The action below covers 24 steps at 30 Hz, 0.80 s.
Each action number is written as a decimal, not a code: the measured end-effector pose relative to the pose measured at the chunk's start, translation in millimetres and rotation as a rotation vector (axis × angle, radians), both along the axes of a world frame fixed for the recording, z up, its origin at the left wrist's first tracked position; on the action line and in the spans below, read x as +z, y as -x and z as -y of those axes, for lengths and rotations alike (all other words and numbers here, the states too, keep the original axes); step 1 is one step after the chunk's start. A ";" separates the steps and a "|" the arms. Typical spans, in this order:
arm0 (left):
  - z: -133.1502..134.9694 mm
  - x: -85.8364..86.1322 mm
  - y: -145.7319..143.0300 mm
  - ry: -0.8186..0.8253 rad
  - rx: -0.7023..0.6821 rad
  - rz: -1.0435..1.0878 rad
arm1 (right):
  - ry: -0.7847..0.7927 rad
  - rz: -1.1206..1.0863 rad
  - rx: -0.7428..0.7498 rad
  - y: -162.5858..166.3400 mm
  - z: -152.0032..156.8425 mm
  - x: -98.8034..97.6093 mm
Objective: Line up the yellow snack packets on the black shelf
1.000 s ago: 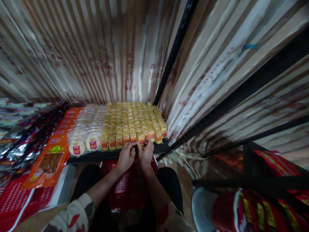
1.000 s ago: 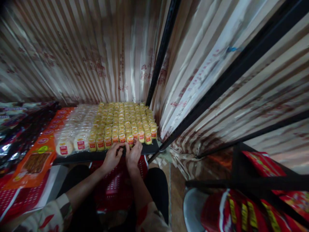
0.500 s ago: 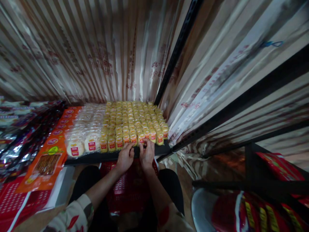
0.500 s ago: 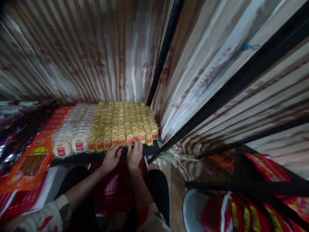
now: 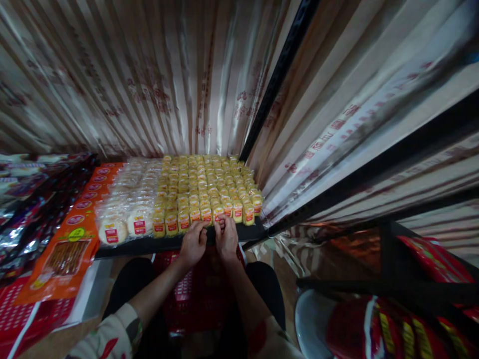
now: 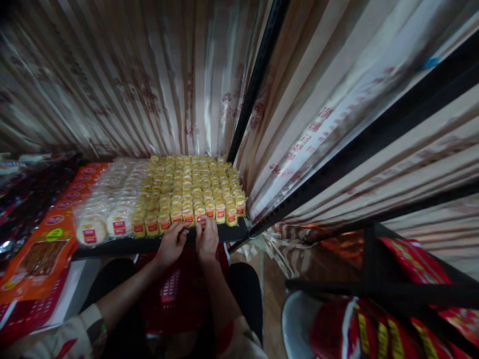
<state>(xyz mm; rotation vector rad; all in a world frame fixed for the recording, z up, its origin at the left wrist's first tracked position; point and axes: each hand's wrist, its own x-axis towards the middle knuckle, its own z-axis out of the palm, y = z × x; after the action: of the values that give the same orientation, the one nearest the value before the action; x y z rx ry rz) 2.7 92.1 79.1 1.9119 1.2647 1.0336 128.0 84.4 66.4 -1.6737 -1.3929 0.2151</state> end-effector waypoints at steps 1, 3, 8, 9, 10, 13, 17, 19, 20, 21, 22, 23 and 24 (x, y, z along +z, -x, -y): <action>0.2 -0.7 -0.1 0.002 0.001 0.000 | 0.005 -0.001 0.001 0.2 -0.4 0.0; 0.7 -1.3 -0.4 0.006 -0.006 -0.002 | 0.019 0.006 -0.006 1.1 -0.7 -0.8; 2.1 2.4 -1.3 0.010 -0.011 -0.022 | 0.052 0.063 -0.038 2.9 -0.4 -3.2; 2.8 2.8 -1.3 0.006 -0.002 -0.032 | 0.045 0.066 -0.033 2.9 0.1 -3.6; 3.7 2.8 -1.2 0.002 0.003 -0.041 | 0.035 0.067 -0.024 2.8 0.7 -4.1; 6.5 0.1 -0.9 -0.008 -0.014 -0.058 | 0.013 0.061 0.005 2.5 2.7 -5.6; 11.5 10.4 -2.4 -0.014 -0.034 -0.048 | 0.010 0.023 0.017 2.4 4.2 -2.9; 19.5 32.1 -1.6 0.004 -0.048 -0.016 | -0.035 -0.011 0.045 1.8 7.9 1.6; 26.7 46.8 0.3 0.023 -0.049 0.011 | -0.068 -0.035 0.057 1.3 11.6 4.1; 36.5 62.8 3.5 0.037 -0.069 0.042 | -0.094 -0.063 0.063 0.8 16.6 6.2; 49.1 78.8 8.3 0.048 -0.078 0.079 | -0.106 -0.093 0.065 0.4 23.2 7.5; 64.3 93.3 14.2 0.057 -0.092 0.115 | -0.098 -0.122 0.065 0.3 31.0 7.6; 81.5 105.0 21.0 0.079 -0.128 0.134 | -0.075 -0.149 0.065 0.6 39.7 6.2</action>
<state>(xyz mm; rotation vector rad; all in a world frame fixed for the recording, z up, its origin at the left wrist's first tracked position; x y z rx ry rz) -18.3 10.7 184.2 1.8080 1.0779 1.0125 127.4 44.7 72.6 -1.5207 -1.3287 0.3148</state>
